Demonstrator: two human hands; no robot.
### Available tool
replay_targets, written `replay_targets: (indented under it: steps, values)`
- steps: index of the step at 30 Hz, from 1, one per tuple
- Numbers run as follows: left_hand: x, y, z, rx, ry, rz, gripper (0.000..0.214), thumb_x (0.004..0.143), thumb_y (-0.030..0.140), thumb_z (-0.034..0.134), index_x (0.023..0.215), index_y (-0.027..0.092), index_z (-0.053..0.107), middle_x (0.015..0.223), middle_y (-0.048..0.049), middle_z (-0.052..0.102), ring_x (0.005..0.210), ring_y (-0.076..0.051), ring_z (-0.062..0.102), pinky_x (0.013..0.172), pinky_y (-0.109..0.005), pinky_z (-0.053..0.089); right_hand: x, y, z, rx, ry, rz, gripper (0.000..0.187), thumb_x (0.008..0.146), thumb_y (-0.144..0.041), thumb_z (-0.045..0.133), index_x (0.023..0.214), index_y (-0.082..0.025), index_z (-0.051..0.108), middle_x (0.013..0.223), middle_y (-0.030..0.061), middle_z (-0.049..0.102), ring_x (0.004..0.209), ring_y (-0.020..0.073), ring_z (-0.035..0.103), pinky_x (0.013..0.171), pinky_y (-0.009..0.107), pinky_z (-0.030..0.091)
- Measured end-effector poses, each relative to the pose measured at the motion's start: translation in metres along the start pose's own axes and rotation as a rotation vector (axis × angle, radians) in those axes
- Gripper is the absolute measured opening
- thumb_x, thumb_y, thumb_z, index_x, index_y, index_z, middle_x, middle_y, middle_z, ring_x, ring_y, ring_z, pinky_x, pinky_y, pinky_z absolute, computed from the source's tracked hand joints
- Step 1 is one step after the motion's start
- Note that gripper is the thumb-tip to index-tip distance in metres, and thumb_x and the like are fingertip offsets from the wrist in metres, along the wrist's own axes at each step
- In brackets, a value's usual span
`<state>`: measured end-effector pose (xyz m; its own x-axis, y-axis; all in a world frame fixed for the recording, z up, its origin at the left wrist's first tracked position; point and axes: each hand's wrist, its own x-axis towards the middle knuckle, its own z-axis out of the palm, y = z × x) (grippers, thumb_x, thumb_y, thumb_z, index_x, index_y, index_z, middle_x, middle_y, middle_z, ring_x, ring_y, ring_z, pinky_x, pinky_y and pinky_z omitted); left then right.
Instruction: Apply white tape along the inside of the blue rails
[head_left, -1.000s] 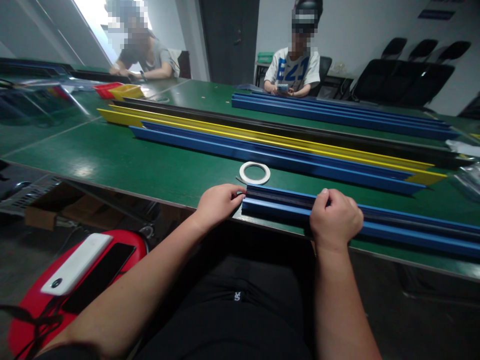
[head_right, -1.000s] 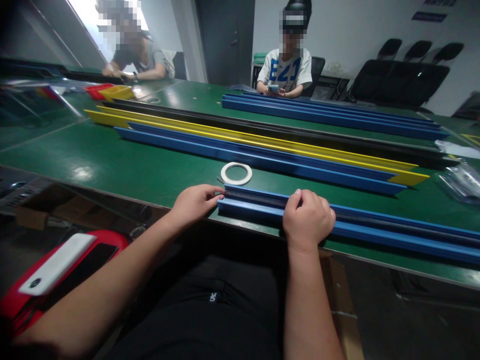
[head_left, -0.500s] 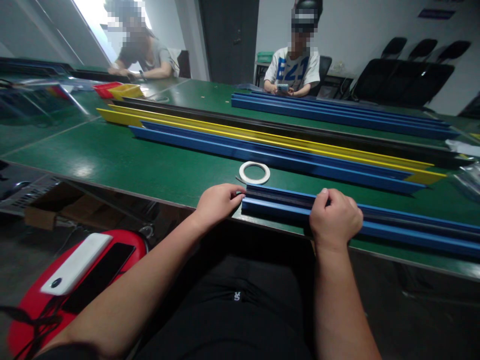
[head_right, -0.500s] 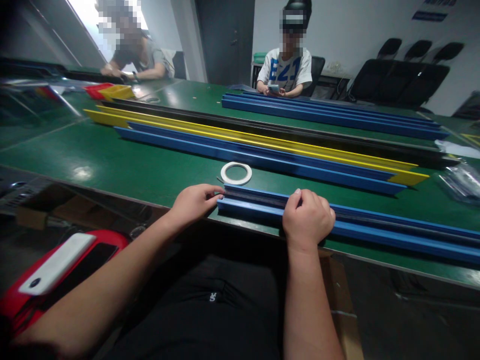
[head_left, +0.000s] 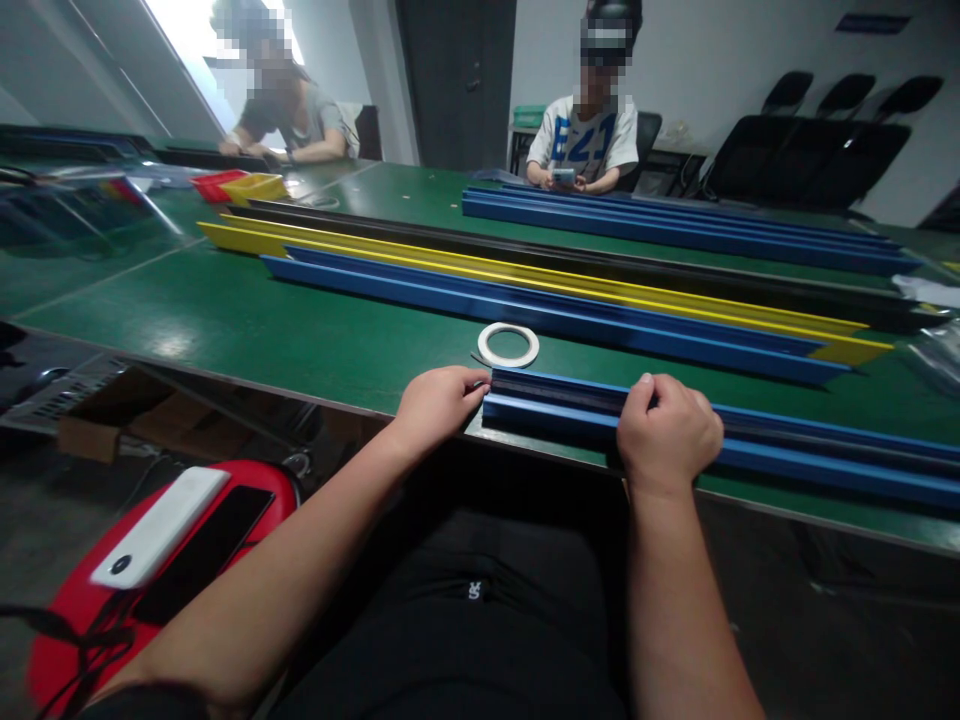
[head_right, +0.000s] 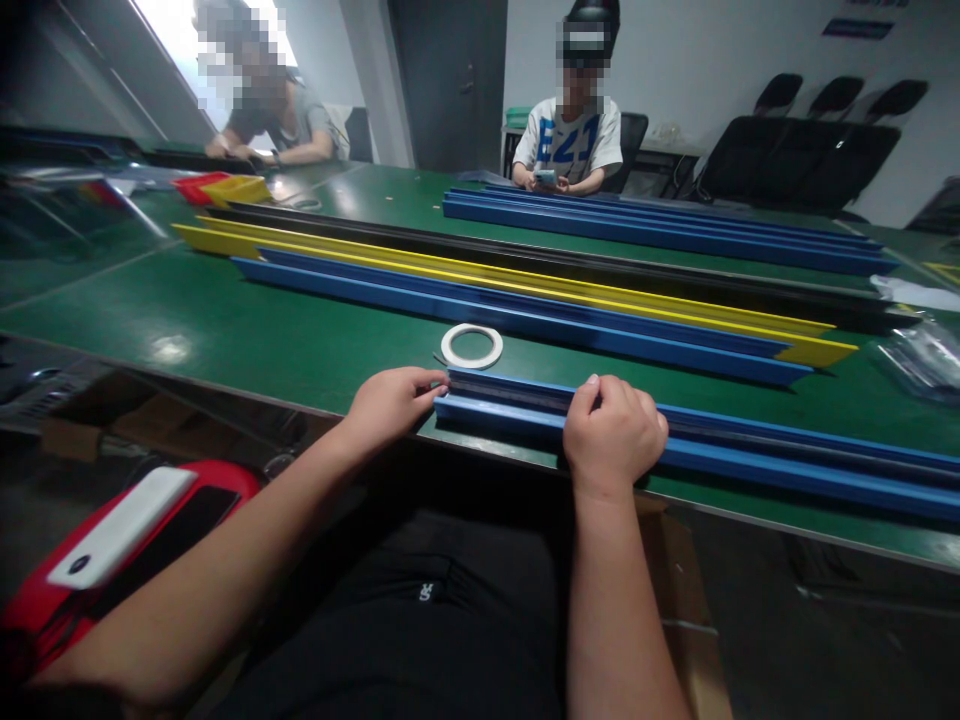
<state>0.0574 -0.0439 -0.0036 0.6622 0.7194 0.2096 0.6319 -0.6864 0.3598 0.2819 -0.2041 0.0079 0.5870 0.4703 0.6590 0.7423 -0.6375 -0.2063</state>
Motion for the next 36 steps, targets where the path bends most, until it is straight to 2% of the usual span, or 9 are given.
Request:
replay_targets:
  steps: [7,14,20,28,31,36]
  values:
    - [0.001,0.008,0.005,-0.066,0.031,-0.142,0.03,0.087,0.051,0.058,0.1,0.03,0.075,0.087,-0.0019,0.074,0.072,-0.018,0.063,0.059,-0.029,0.034,0.0,0.001,0.0,-0.012,0.008,-0.018,0.031,0.095,-0.032,0.041,0.07,-0.02,0.055,0.076,0.0054,0.064,0.077,0.0192,0.051,0.066,0.033,0.021]
    - [0.003,0.013,0.008,-0.075,0.068,-0.161,0.024,0.088,0.044,0.057,0.093,0.028,0.075,0.085,-0.0026,0.073,0.071,-0.017,0.061,0.06,-0.028,0.033,-0.001,0.004,0.002,-0.012,0.01,-0.026,0.032,0.096,-0.033,0.04,0.072,-0.02,0.057,0.078,0.0051,0.065,0.078,0.0187,0.05,0.067,0.033,0.021]
    - [0.005,0.021,0.01,-0.084,0.055,-0.254,0.022,0.086,0.041,0.059,0.088,0.025,0.073,0.082,-0.0032,0.072,0.069,-0.017,0.059,0.059,-0.027,0.032,-0.001,0.005,0.001,0.001,0.004,-0.019,0.033,0.095,-0.033,0.039,0.072,-0.019,0.057,0.078,0.0053,0.066,0.077,0.018,0.049,0.067,0.033,0.02]
    - [0.003,0.019,0.007,-0.122,0.021,-0.204,0.022,0.086,0.039,0.056,0.088,0.022,0.07,0.08,-0.0035,0.07,0.068,-0.015,0.058,0.057,-0.026,0.031,-0.002,0.005,-0.003,0.005,-0.01,-0.037,0.032,0.096,-0.034,0.04,0.075,-0.019,0.059,0.08,0.0054,0.066,0.079,0.0184,0.049,0.068,0.033,0.022]
    - [0.005,0.015,0.006,-0.192,0.011,-0.165,0.022,0.084,0.04,0.056,0.085,0.021,0.069,0.077,-0.0023,0.068,0.064,-0.014,0.056,0.056,-0.026,0.03,-0.001,0.005,-0.007,0.022,-0.042,-0.049,0.032,0.096,-0.034,0.04,0.077,-0.019,0.061,0.082,0.0062,0.066,0.08,0.0189,0.05,0.068,0.033,0.023]
    - [0.014,0.008,0.006,-0.365,-0.055,-0.179,0.027,0.08,0.043,0.06,0.078,0.017,0.068,0.063,0.0003,0.059,0.053,-0.012,0.045,0.053,-0.025,0.028,0.002,0.007,-0.013,0.068,-0.111,-0.057,0.032,0.096,-0.033,0.04,0.083,-0.019,0.065,0.087,0.0071,0.068,0.081,0.0195,0.051,0.068,0.032,0.023]
